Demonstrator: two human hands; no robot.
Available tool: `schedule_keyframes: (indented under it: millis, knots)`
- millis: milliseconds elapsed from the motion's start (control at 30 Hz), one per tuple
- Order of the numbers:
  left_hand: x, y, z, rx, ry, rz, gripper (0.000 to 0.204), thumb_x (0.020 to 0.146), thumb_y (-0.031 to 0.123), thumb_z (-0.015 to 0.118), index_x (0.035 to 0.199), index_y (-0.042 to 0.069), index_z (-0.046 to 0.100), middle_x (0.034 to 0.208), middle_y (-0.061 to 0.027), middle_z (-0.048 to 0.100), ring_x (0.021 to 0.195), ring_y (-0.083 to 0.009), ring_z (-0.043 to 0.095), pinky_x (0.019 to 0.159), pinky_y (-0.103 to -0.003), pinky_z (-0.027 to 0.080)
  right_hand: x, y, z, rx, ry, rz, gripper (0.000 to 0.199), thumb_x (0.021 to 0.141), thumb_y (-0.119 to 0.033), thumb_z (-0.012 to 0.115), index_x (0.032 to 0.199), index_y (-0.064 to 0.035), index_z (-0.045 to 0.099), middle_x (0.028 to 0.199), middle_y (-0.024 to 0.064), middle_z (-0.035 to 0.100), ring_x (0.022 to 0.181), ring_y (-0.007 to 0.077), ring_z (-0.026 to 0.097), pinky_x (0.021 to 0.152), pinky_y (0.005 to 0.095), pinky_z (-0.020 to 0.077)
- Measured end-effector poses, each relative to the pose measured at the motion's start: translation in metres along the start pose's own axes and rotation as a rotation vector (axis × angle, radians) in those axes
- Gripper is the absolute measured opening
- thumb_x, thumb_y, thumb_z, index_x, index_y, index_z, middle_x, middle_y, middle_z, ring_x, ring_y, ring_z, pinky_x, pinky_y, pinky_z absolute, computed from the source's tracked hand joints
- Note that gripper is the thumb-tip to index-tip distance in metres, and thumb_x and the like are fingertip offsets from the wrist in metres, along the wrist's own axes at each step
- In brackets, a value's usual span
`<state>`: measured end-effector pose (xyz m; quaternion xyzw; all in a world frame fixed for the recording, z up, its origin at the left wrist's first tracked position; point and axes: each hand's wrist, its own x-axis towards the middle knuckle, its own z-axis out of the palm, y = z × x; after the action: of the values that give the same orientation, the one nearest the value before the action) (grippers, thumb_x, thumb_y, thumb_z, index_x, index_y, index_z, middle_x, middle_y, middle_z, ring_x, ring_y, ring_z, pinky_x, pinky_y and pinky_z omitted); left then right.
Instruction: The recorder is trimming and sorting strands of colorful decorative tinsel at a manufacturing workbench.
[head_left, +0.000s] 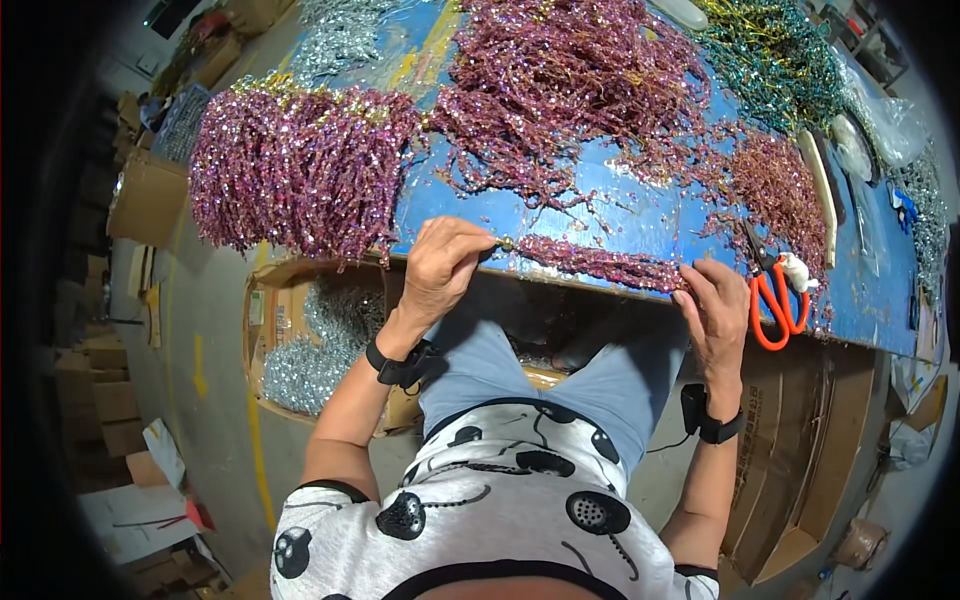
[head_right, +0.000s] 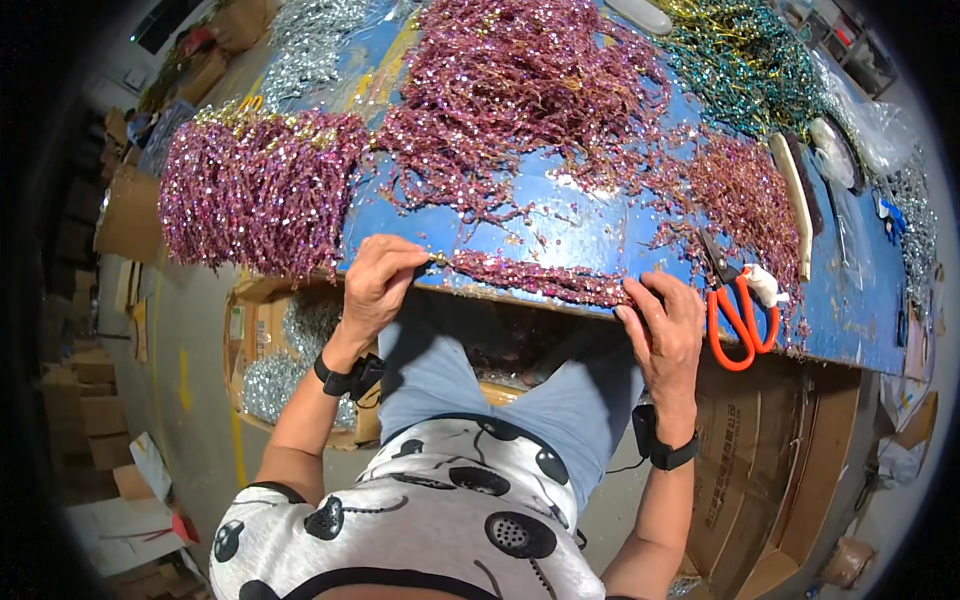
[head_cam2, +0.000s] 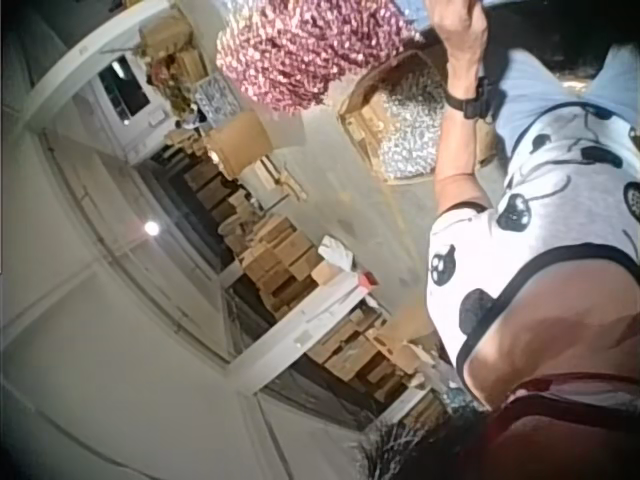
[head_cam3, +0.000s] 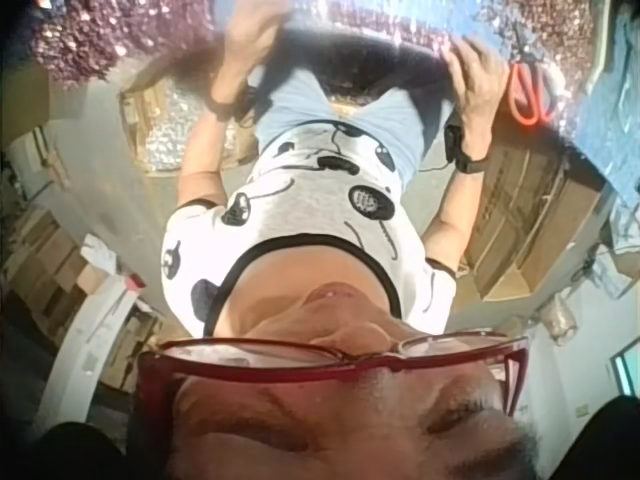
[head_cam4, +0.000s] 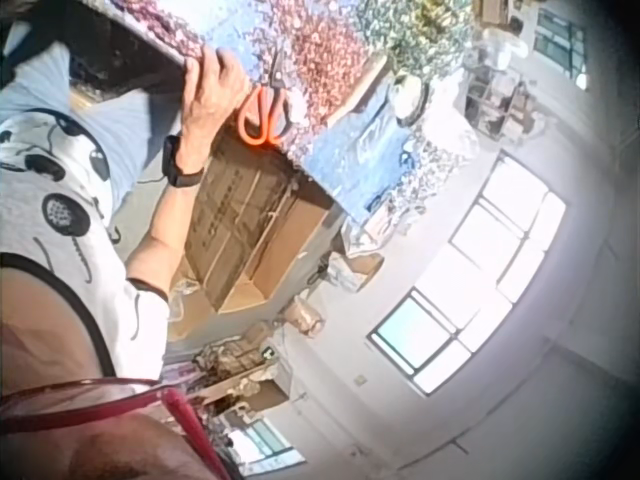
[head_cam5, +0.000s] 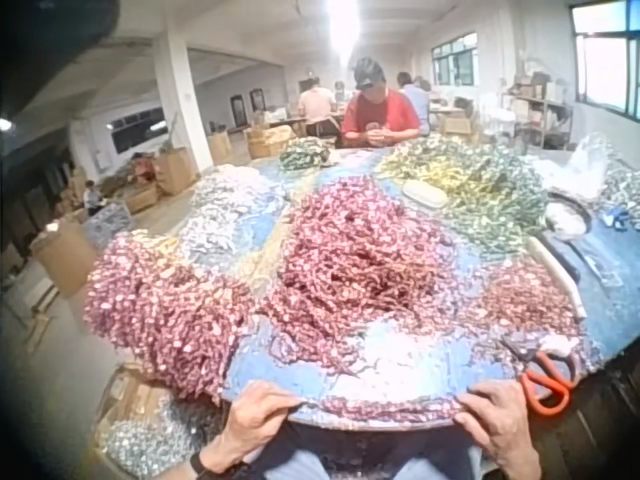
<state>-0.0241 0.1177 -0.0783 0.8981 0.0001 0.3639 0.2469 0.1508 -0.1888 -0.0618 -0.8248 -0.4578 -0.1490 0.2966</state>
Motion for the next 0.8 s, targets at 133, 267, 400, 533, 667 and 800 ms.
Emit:
schedule_keyframes:
  millis: [133,267,400,533,667,800]
  knots:
    - [0.0,0.003,-0.002,0.014,0.015,-0.009,0.023,0.071,-0.008,0.065,0.089,0.006,0.065,0.086,-0.0063,0.066,0.08,-0.0253,0.061,0.075,-0.035,0.044,0.0,-0.001,0.0,0.002,-0.008,-0.001,0.03,0.078,-0.013,0.073,0.107,-0.0069,0.067,0.108,0.0091,0.06,0.103,0.0273,0.057,0.092,0.0405,0.0404]
    - [-0.001,0.004,0.0,0.021,0.01,-0.023,0.024,0.07,-0.009,0.064,0.089,0.006,0.065,0.086,-0.0066,0.066,0.082,-0.0253,0.061,0.076,-0.035,0.043,-0.002,0.001,0.0,-0.001,-0.013,0.001,0.03,0.078,-0.013,0.073,0.107,-0.0076,0.067,0.108,0.0093,0.06,0.103,0.0272,0.057,0.091,0.0403,0.0407]
    - [0.0,0.005,0.002,-0.003,0.001,-0.049,0.024,0.071,-0.009,0.063,0.09,0.005,0.066,0.088,-0.0074,0.066,0.084,-0.026,0.061,0.078,-0.036,0.044,-0.003,0.0,-0.003,-0.02,0.013,0.008,0.031,0.078,-0.015,0.073,0.107,-0.0083,0.067,0.107,0.0091,0.06,0.101,0.0272,0.057,0.089,0.0399,0.0414]
    - [-0.006,0.007,-0.006,0.029,-0.032,-0.158,0.028,0.071,-0.012,0.06,0.093,0.004,0.066,0.094,-0.0101,0.065,0.091,-0.0276,0.06,0.079,-0.036,0.047,0.002,0.0,-0.007,-0.004,0.12,-0.015,0.033,0.077,-0.017,0.075,0.107,-0.0087,0.067,0.11,0.0091,0.06,0.105,0.0282,0.056,0.091,0.0404,0.041]
    - [-0.001,0.014,-0.004,0.076,0.063,-0.113,0.035,0.071,-0.017,0.057,0.099,0.003,0.066,0.106,-0.0119,0.062,0.098,-0.0287,0.059,0.083,-0.035,0.048,-0.025,0.036,-0.031,-0.096,0.314,0.164,0.034,0.079,-0.012,0.073,0.112,-0.0081,0.066,0.114,0.0112,0.06,0.107,0.03,0.055,0.092,0.0401,0.0419]
    - [0.044,0.053,0.01,-0.064,-0.123,0.111,0.026,0.074,-0.004,0.068,0.099,0.004,0.067,0.107,-0.0111,0.062,0.099,-0.0294,0.058,0.086,-0.038,0.046,-0.047,0.074,-0.056,-0.286,0.185,0.302,0.043,0.08,-0.012,0.071,0.12,-0.0065,0.059,0.112,0.0134,0.059,0.102,0.0321,0.058,0.088,0.041,0.0446]
